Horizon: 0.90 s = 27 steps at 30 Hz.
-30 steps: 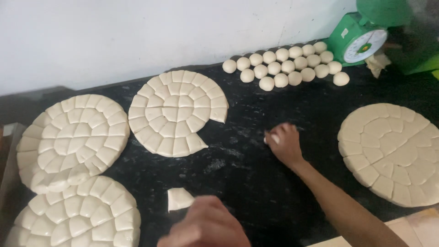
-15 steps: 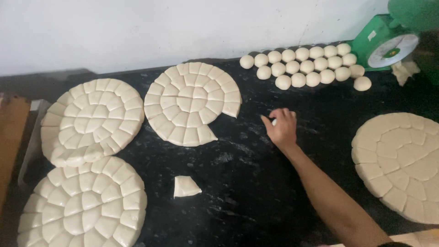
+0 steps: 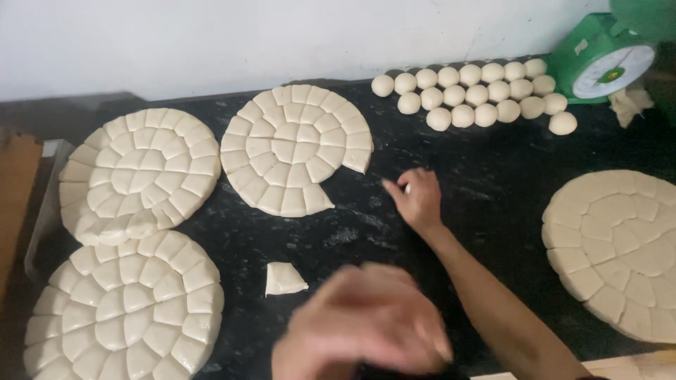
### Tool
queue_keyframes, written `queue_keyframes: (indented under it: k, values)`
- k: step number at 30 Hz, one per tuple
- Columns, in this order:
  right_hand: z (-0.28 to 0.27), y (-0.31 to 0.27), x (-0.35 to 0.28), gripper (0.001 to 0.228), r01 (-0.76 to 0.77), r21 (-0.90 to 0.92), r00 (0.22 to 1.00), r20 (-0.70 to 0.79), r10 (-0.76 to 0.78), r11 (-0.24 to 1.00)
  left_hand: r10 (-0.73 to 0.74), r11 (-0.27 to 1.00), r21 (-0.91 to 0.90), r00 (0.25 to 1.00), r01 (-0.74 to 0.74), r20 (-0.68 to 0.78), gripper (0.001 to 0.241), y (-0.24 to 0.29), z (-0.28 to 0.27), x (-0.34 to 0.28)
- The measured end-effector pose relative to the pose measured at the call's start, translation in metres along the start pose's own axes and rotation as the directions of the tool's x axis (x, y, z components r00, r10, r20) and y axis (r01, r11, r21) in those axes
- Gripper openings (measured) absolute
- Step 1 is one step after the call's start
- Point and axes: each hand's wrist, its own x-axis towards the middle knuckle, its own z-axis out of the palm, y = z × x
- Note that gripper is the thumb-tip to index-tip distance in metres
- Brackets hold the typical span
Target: Flattening dough in a pan, brushing it, and rolling small dough pieces into balls on a countertop
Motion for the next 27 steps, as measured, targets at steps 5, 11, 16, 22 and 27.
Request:
queue_keyframes:
  k: [5, 11, 16, 22, 27]
  values:
    - [-0.058, -0.020, -0.026, 0.009, 0.017, 0.125, 0.946, 0.319, -0.057, 0.992, -0.304, 0.881, 0.375, 0.953, 0.287, -0.015, 0.041, -0.073, -0.105, 0.026]
    - [0.003, 0.023, 0.007, 0.030, -0.202, -0.094, 0.977, 0.053, 0.208, 0.975, -0.349, 0.545, 0.516, 0.738, 0.661, -0.577, 0.029, -0.178, -0.244, -0.056]
    - [-0.031, -0.035, -0.013, 0.018, -0.027, 0.047, 0.986, 0.163, 0.019, 0.999, -0.204, 0.059, 0.776, 0.768, 0.628, -0.607, 0.024, -0.223, -0.275, -0.076]
    - [-0.002, 0.067, 0.005, 0.022, -0.035, -0.105, 0.999, 0.030, 0.038, 0.994, -0.157, -0.099, 0.834, 0.819, 0.542, -0.551, 0.015, -0.244, -0.269, -0.085]
    - [0.011, -0.002, 0.020, 0.023, -0.092, -0.060, 0.993, 0.067, 0.096, 0.994, -0.139, -0.095, 0.858, 0.847, 0.504, -0.513, 0.013, -0.252, -0.276, -0.090]
